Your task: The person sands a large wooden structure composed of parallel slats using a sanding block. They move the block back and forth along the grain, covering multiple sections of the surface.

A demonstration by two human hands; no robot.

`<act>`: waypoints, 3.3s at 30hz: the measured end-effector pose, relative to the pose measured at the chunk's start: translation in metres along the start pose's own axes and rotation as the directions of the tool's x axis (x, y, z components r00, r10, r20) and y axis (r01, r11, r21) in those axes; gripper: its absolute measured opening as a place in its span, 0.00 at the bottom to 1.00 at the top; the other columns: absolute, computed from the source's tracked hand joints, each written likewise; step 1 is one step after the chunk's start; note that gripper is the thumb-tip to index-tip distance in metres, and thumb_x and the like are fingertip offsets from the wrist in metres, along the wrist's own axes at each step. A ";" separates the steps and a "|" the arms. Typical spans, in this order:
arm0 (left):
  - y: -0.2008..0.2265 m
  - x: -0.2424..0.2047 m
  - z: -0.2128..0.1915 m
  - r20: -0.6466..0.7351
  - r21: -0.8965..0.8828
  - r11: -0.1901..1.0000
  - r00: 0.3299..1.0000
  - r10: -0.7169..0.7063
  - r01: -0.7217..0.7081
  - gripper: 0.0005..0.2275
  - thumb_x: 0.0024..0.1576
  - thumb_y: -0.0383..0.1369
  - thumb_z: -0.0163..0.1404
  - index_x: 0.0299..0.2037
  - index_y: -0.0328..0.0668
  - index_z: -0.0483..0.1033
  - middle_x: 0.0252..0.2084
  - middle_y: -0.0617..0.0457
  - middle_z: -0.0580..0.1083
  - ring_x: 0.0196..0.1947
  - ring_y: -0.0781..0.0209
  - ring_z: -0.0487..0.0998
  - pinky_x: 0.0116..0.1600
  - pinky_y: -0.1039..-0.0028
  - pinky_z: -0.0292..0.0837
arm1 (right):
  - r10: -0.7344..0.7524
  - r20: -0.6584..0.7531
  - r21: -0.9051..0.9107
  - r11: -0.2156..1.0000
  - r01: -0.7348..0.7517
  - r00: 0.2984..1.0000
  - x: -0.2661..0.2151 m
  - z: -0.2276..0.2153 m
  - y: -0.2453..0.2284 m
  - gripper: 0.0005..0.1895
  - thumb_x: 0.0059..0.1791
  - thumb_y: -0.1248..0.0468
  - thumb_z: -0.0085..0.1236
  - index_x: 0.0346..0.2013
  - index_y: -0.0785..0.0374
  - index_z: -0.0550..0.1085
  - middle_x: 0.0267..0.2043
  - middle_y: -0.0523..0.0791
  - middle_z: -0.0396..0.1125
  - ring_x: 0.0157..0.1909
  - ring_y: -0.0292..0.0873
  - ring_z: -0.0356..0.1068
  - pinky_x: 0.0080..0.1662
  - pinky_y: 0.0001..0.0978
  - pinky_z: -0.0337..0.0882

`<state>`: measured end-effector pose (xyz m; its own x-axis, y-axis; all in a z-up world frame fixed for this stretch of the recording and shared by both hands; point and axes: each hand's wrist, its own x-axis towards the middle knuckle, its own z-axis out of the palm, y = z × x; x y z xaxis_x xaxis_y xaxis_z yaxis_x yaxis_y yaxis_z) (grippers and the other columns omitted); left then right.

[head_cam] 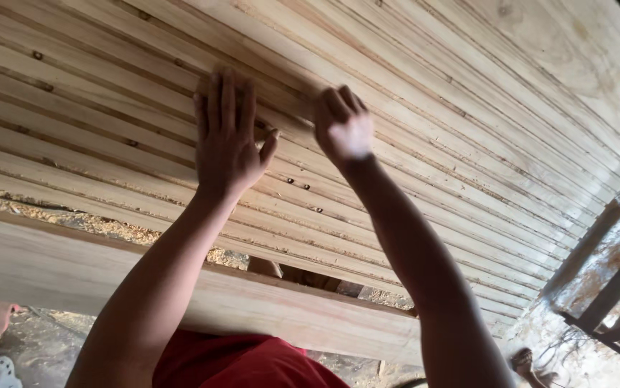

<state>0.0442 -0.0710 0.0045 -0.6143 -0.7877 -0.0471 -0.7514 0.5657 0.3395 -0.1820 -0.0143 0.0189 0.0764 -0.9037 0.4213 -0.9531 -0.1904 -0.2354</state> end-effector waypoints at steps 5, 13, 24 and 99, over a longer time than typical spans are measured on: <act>-0.001 0.000 -0.010 -0.073 -0.062 0.998 0.997 0.016 -0.020 0.39 0.67 0.56 0.48 0.78 0.35 0.48 0.78 0.29 0.43 0.79 0.35 0.43 0.80 0.44 0.39 | -0.060 0.069 -0.028 0.998 0.062 0.996 0.003 -0.040 -0.004 0.07 0.48 0.76 0.59 0.36 0.63 0.79 0.34 0.45 0.68 0.35 0.45 0.68 0.35 0.37 0.71; -0.002 0.002 -0.014 -0.088 -0.148 0.989 0.996 -0.004 -0.009 0.36 0.64 0.53 0.48 0.76 0.36 0.53 0.77 0.31 0.48 0.77 0.34 0.48 0.78 0.42 0.42 | -0.072 0.027 -0.058 0.996 0.073 0.997 0.036 0.019 -0.022 0.06 0.48 0.75 0.65 0.31 0.63 0.78 0.29 0.44 0.66 0.27 0.43 0.65 0.28 0.36 0.67; -0.004 -0.002 -0.014 -0.063 -0.160 0.987 0.998 0.000 -0.010 0.36 0.65 0.51 0.48 0.76 0.36 0.53 0.77 0.31 0.47 0.78 0.36 0.47 0.76 0.40 0.44 | 0.060 0.130 -0.077 0.996 -0.050 0.990 -0.010 -0.049 0.007 0.07 0.48 0.73 0.69 0.31 0.64 0.76 0.30 0.46 0.67 0.31 0.45 0.67 0.31 0.38 0.68; -0.376 0.012 -0.158 0.051 -0.037 0.833 0.833 -0.551 0.553 0.44 0.68 0.62 0.41 0.82 0.37 0.36 0.82 0.37 0.32 0.83 0.39 0.32 0.83 0.43 0.28 | -0.019 0.099 -0.189 0.981 0.037 0.995 0.184 0.098 -0.142 0.06 0.50 0.75 0.64 0.33 0.62 0.77 0.34 0.46 0.72 0.36 0.44 0.71 0.38 0.37 0.75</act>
<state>0.3568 -0.3318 0.0245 -0.1101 -0.9554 -0.2739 -0.9561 0.0266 0.2918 -0.0041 -0.1909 0.0439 0.1227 -0.9334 0.3371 -0.9878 -0.1478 -0.0496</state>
